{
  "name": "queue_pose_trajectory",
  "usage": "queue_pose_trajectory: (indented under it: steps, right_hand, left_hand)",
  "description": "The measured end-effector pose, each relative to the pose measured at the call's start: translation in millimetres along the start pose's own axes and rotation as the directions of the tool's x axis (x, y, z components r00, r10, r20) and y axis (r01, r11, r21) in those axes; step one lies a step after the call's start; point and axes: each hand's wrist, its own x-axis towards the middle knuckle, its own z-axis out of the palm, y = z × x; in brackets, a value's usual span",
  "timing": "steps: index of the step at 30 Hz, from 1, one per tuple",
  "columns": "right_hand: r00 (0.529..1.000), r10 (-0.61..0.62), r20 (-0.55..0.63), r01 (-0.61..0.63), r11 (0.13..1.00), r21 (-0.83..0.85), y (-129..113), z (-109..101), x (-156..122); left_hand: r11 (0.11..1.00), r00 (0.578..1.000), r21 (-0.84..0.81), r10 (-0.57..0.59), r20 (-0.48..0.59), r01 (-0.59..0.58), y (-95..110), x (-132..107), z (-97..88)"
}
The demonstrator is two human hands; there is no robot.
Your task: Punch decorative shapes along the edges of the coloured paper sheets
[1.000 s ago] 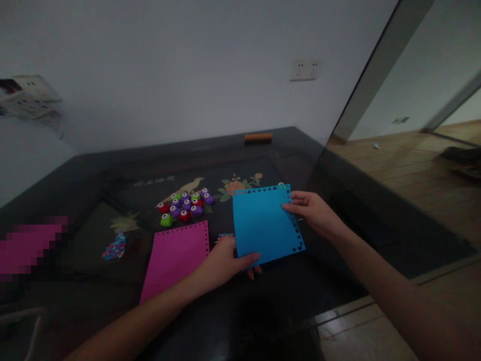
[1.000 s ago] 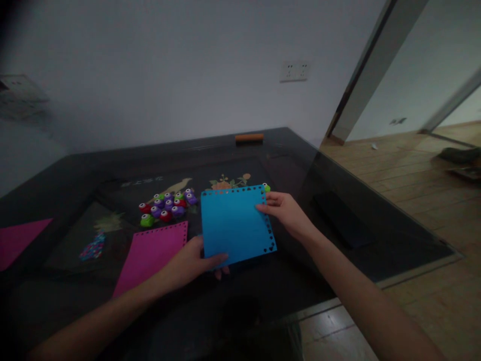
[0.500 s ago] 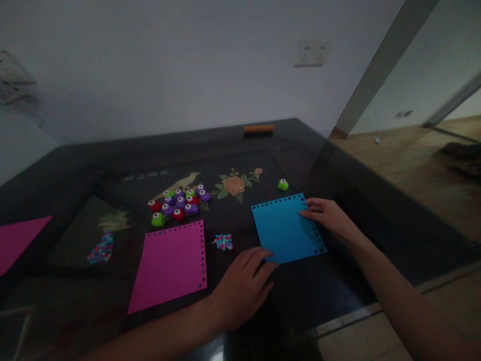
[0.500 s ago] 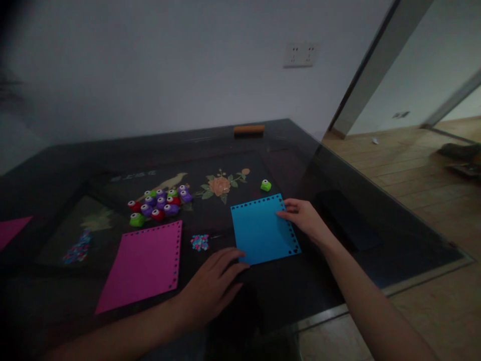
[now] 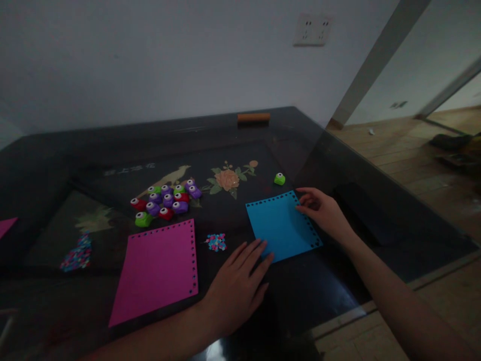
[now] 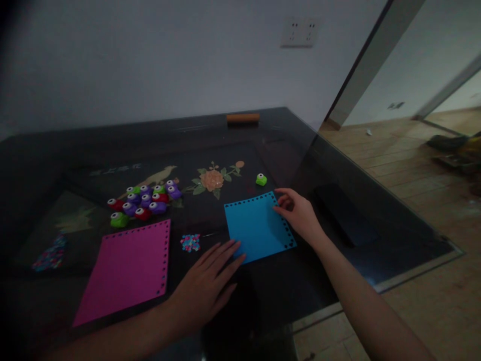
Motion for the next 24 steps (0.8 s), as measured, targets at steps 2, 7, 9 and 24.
queue_pose_trajectory:
  steps: [2,7,9,24]
  right_hand:
    - [0.999,-0.027,-0.018,0.025,0.997,-0.078,2.5,-0.9,1.0]
    - [0.994,-0.108,0.012,0.108,0.975,-0.194,8.7,-1.9,1.9]
    - [0.992,-0.119,0.033,0.123,0.97,-0.212,9.5,-2.0,1.8]
    - [0.994,-0.083,0.075,0.096,0.974,-0.205,11.1,-5.2,3.5]
  left_hand:
    - [1.0,1.0,0.008,0.001,0.016,-0.001,-0.1,0.4,-1.1]
    - [1.0,1.0,-0.002,0.003,0.011,-0.003,-1.0,-0.2,-0.5]
    - [1.0,1.0,-0.001,0.005,0.013,-0.005,-1.6,-0.8,0.9]
    - [1.0,1.0,0.022,0.022,-0.004,-0.022,-3.7,-2.9,5.0]
